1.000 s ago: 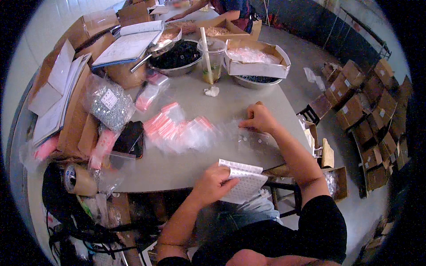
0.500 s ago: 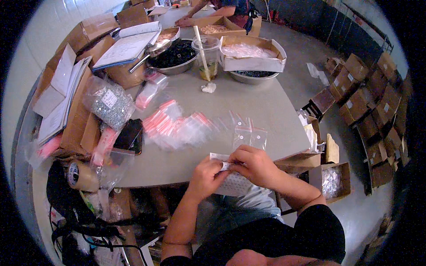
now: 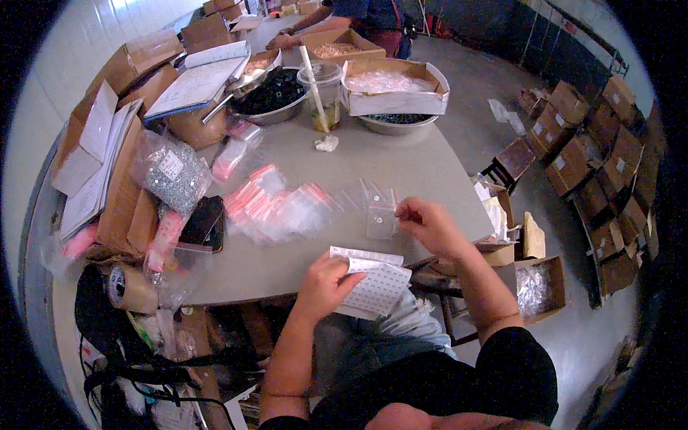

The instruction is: The person sits at a table in a warehouse and packs small white circular items into clear plastic bags. They pick up the items from a sheet, place them into the bags, and seal them. The person occasionally adjusts the position of the bags and the sheet of items on the table.

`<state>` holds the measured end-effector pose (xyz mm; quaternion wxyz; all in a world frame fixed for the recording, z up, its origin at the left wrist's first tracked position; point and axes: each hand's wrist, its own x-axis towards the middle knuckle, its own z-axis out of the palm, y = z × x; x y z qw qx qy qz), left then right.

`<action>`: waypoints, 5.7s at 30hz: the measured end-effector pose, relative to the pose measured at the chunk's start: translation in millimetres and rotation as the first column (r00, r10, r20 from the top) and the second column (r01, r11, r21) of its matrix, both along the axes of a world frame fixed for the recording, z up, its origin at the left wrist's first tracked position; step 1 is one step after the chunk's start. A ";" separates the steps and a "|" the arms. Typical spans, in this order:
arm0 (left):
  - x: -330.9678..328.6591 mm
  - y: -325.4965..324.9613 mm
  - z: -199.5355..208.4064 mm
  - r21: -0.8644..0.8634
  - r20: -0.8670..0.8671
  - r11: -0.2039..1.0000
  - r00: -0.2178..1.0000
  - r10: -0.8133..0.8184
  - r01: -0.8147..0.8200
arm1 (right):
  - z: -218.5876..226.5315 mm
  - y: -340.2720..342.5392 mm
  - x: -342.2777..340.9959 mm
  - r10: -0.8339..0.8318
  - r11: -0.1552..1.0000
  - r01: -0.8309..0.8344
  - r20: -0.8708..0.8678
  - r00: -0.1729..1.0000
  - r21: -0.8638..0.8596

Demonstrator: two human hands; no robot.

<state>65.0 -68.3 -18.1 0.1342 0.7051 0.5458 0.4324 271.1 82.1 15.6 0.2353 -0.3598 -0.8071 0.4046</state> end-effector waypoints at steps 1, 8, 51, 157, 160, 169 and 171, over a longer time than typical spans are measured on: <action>0.1 0.9 0.1 0.034 -0.006 0.999 1.000 0.003 -0.002 | 2.0 6.8 -3.2 0.004 0.998 -0.009 0.075 0.997 0.067; -0.8 -0.6 5.6 0.023 0.010 1.000 1.000 0.001 -0.001 | -8.2 22.8 -6.1 -0.136 0.917 0.018 0.270 0.953 0.398; -5.3 1.5 -0.6 0.074 0.029 0.997 0.999 -0.025 0.023 | -14.7 102.1 -33.4 -0.290 0.918 0.083 0.514 0.807 0.388; -3.9 0.6 0.5 0.169 -0.008 0.986 1.000 0.001 0.001 | 29.8 -31.8 -60.1 0.585 0.755 -0.536 -0.017 0.811 0.378; -6.9 -3.3 1.8 0.112 -0.073 0.991 0.995 -0.063 0.071 | 34.5 -23.3 -72.2 0.546 0.815 -0.529 -0.005 0.838 0.235; -6.8 -4.3 -7.3 0.127 -0.106 0.988 0.991 -0.076 0.090 | 28.2 -26.2 -82.7 0.564 0.815 -0.564 0.038 0.825 0.137; -6.1 -4.0 -7.1 0.160 -0.094 0.985 0.994 -0.057 0.071 | 22.1 -12.2 -79.2 0.508 0.856 -0.505 0.002 0.861 0.114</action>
